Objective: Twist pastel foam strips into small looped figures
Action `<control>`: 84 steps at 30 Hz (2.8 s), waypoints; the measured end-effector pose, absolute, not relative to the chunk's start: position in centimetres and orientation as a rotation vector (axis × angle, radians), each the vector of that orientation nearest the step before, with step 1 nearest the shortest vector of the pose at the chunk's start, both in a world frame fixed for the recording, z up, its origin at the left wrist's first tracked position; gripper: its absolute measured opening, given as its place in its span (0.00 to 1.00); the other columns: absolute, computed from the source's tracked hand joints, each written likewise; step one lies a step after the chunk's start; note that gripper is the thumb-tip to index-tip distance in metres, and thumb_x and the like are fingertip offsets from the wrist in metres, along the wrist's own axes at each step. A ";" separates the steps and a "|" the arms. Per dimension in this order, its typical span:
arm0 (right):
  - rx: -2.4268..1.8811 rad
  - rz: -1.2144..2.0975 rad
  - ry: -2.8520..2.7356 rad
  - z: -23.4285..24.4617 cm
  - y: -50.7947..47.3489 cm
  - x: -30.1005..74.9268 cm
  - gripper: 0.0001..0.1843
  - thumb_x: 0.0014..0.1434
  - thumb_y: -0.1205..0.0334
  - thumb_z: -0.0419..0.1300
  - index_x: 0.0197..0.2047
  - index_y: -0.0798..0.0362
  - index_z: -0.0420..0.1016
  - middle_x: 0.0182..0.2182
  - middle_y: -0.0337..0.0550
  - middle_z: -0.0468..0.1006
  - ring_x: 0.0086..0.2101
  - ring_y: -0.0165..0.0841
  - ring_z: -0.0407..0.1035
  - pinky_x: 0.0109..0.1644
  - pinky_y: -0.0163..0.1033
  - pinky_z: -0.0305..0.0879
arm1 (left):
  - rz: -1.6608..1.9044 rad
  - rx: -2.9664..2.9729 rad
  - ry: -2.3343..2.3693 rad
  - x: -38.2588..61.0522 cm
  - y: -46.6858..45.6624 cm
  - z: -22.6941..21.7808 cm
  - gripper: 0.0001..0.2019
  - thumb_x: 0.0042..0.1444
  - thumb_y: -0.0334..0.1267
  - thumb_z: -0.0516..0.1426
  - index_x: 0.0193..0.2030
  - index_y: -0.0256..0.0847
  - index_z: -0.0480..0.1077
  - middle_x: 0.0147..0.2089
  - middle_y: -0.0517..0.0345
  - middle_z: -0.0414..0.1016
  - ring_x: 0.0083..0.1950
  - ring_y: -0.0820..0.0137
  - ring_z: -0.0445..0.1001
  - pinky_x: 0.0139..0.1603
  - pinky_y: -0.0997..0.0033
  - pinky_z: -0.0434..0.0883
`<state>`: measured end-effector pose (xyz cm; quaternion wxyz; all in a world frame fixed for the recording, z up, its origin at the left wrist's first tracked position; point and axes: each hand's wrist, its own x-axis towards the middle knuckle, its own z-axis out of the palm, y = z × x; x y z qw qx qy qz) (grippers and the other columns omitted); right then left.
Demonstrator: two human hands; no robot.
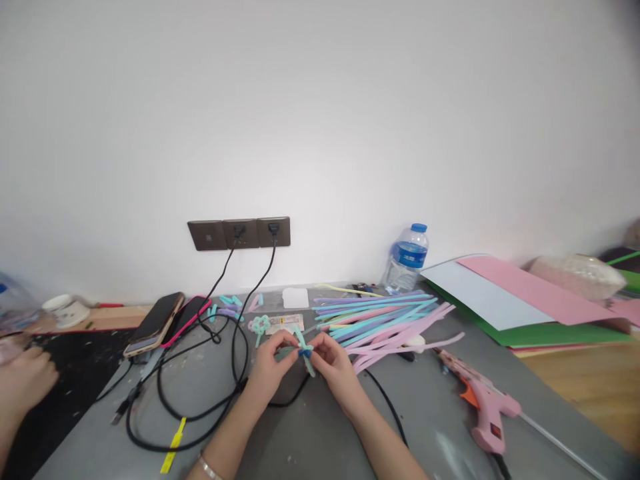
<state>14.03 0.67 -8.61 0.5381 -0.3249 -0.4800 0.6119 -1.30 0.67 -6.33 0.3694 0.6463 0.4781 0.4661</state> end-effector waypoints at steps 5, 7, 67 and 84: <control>-0.802 1.518 -1.096 -8.5 0.5 14.1 0.18 0.47 0.49 0.68 0.27 0.53 0.68 0.20 0.33 0.67 0.21 0.26 0.58 0.25 0.32 0.54 | 1.214 1.968 1.194 -1.3 0.1 -6.0 0.05 0.55 0.33 0.55 0.31 0.41 0.71 0.33 0.55 0.73 0.39 0.65 0.72 0.41 0.68 0.67; -0.805 1.528 -1.083 -8.7 0.6 14.1 0.19 0.47 0.48 0.69 0.27 0.53 0.69 0.19 0.33 0.66 0.21 0.25 0.57 0.25 0.32 0.53 | 1.179 2.102 1.184 -1.4 -0.1 -5.8 0.08 0.58 0.31 0.53 0.33 0.42 0.73 0.35 0.54 0.73 0.40 0.65 0.73 0.41 0.69 0.68; -0.780 1.409 -1.208 -8.7 1.3 14.5 0.11 0.51 0.55 0.65 0.34 0.52 0.74 0.28 0.39 0.76 0.30 0.33 0.69 0.36 0.36 0.62 | 1.185 1.352 1.095 -0.9 0.5 -6.7 0.09 0.49 0.41 0.61 0.33 0.38 0.71 0.31 0.58 0.73 0.33 0.70 0.72 0.30 0.76 0.67; -0.835 1.216 -1.250 -9.3 1.0 14.0 0.09 0.53 0.56 0.64 0.33 0.53 0.74 0.30 0.42 0.75 0.33 0.35 0.70 0.38 0.38 0.65 | 1.216 1.387 1.251 -0.6 0.4 -7.4 0.10 0.50 0.44 0.60 0.31 0.39 0.69 0.29 0.59 0.71 0.30 0.68 0.72 0.23 0.76 0.68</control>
